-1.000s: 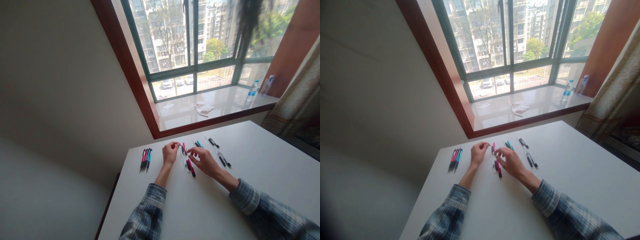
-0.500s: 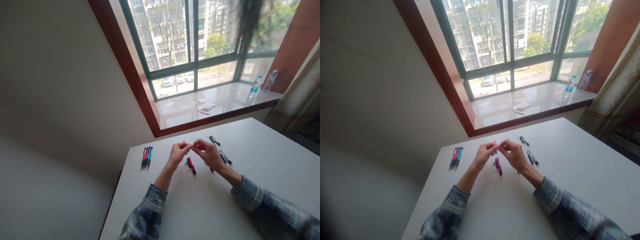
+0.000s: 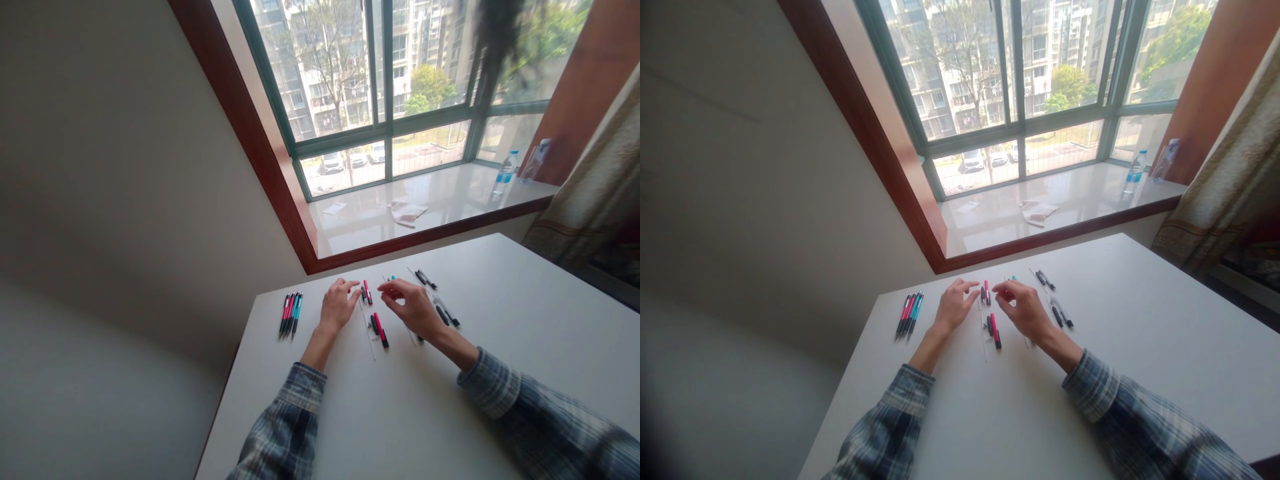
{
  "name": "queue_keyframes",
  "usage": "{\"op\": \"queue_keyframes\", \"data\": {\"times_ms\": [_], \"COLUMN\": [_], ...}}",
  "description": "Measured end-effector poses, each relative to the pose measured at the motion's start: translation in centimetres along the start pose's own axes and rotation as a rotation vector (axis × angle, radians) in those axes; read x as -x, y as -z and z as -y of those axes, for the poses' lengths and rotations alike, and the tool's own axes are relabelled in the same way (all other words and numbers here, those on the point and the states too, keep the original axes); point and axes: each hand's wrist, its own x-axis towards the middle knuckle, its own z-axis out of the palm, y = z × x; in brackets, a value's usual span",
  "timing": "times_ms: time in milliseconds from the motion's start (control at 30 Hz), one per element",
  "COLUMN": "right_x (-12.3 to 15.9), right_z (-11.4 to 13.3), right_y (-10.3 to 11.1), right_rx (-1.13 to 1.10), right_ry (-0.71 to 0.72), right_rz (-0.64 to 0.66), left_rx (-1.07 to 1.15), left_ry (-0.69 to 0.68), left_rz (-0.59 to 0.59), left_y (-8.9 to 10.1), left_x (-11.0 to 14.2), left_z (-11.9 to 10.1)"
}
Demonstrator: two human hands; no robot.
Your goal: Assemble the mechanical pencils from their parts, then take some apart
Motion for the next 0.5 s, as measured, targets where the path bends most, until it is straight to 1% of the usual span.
{"op": "queue_keyframes", "data": {"times_ms": [100, 233, 400, 500], "right_x": [0.0, 0.0, 0.1, 0.1], "right_z": [0.4, 0.7, 0.7, 0.8], "right_y": [0.1, 0.2, 0.1, 0.1], "right_rx": [0.013, 0.018, 0.024, 0.024], "right_ry": [0.015, 0.026, 0.035, 0.037], "right_rz": [0.007, 0.022, 0.028, 0.033], "left_rx": [-0.037, -0.047, -0.052, -0.027], "left_ry": [-0.023, -0.022, -0.007, 0.001], "left_rz": [0.033, 0.055, 0.074, 0.064], "left_y": [-0.6, -1.3, -1.4, -1.3], "left_x": [-0.1, -0.3, -0.5, -0.6], "left_z": [1.0, 1.3, 1.3, 1.2]}}
